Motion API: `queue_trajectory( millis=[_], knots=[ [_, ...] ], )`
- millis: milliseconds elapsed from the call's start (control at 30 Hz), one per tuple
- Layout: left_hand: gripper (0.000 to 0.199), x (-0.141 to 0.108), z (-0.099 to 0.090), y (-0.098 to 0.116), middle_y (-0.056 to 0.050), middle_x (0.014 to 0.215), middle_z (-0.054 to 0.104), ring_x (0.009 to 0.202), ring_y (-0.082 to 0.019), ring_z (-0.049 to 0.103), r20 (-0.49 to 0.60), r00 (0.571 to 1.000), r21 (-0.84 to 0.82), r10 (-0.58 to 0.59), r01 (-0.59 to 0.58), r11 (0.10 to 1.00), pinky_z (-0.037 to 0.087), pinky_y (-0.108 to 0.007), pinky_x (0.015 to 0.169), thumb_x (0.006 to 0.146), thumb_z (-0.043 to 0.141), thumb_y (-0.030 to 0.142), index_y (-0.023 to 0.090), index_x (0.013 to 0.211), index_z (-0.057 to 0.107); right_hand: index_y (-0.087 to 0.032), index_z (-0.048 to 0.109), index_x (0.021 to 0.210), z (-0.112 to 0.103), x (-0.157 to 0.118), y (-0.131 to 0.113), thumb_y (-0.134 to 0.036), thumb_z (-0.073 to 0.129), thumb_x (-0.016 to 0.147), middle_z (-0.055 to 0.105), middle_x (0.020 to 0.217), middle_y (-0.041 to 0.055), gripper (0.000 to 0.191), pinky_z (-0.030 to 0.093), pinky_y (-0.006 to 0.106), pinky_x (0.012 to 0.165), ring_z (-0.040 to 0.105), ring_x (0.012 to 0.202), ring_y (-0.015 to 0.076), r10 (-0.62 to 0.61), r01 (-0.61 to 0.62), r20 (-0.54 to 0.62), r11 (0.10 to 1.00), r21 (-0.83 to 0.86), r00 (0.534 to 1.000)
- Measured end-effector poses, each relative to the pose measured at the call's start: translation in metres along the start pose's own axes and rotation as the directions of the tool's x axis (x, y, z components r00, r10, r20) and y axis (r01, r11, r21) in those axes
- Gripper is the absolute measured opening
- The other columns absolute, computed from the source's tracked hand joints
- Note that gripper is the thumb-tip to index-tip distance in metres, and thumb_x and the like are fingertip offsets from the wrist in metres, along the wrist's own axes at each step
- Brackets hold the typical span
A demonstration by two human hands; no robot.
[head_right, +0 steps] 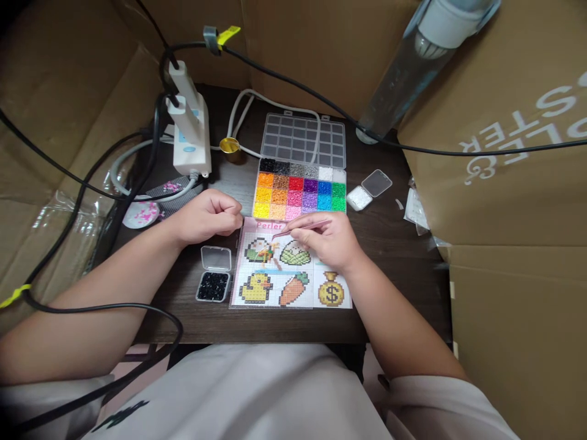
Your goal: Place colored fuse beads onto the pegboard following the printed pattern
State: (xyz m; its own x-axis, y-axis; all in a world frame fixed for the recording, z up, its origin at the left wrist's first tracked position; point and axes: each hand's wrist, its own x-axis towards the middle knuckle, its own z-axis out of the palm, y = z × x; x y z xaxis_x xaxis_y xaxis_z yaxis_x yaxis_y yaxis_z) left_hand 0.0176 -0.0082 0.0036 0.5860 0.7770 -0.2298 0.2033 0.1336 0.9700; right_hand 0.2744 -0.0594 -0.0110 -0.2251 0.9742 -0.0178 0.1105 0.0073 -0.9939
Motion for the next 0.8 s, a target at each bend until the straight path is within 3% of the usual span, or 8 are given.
queue_trajectory(
  millis=[233,333,500,800],
  knots=[
    [0.041,0.002,-0.003,-0.002,0.008,0.042,0.029,0.042,-0.005,0.023,0.000,1.000,0.007,-0.015,0.015,1.000,0.014,-0.025,0.043,0.070,0.064,0.020,0.021,0.047,0.030,-0.025,0.078,0.080,-0.027,0.006,-0.007,-0.045,0.082,0.072,0.061,0.054,-0.0016,0.023,0.042,0.029,0.044,0.048,0.043,0.0105,-0.052,0.085,-0.207,0.984,0.157,0.977],
    [0.039,0.001,-0.003,-0.001,0.007,0.042,0.030,0.043,-0.006,0.023,-0.001,1.000,0.016,-0.012,0.012,1.000,0.014,-0.025,0.043,0.069,0.062,0.019,0.021,0.047,0.031,-0.026,0.078,0.080,-0.031,0.007,-0.011,-0.045,0.082,0.072,0.060,0.052,-0.0027,0.021,0.041,0.029,0.045,0.046,0.043,0.0100,-0.065,0.109,-0.222,0.976,0.190,0.973],
    [0.037,0.001,-0.003,-0.001,0.007,0.042,0.031,0.043,-0.006,0.024,0.006,1.000,0.020,-0.005,0.005,1.000,0.015,-0.025,0.043,0.068,0.061,0.017,0.021,0.047,0.032,-0.026,0.076,0.079,-0.032,0.007,-0.011,-0.050,0.082,0.070,0.071,0.069,0.0011,0.026,0.043,0.030,0.045,0.044,0.043,0.0086,-0.054,0.095,-0.253,0.983,0.154,0.966],
    [0.037,0.001,-0.004,-0.002,0.008,0.043,0.029,0.043,-0.005,0.025,0.002,1.000,0.044,-0.001,0.001,0.999,0.016,-0.023,0.043,0.068,0.060,0.020,0.021,0.047,0.030,-0.025,0.079,0.079,-0.030,0.009,-0.008,-0.042,0.084,0.071,0.068,0.062,0.0006,0.020,0.042,0.027,0.044,0.046,0.044,0.0080,-0.072,0.125,-0.235,0.968,0.217,0.969]
  ],
)
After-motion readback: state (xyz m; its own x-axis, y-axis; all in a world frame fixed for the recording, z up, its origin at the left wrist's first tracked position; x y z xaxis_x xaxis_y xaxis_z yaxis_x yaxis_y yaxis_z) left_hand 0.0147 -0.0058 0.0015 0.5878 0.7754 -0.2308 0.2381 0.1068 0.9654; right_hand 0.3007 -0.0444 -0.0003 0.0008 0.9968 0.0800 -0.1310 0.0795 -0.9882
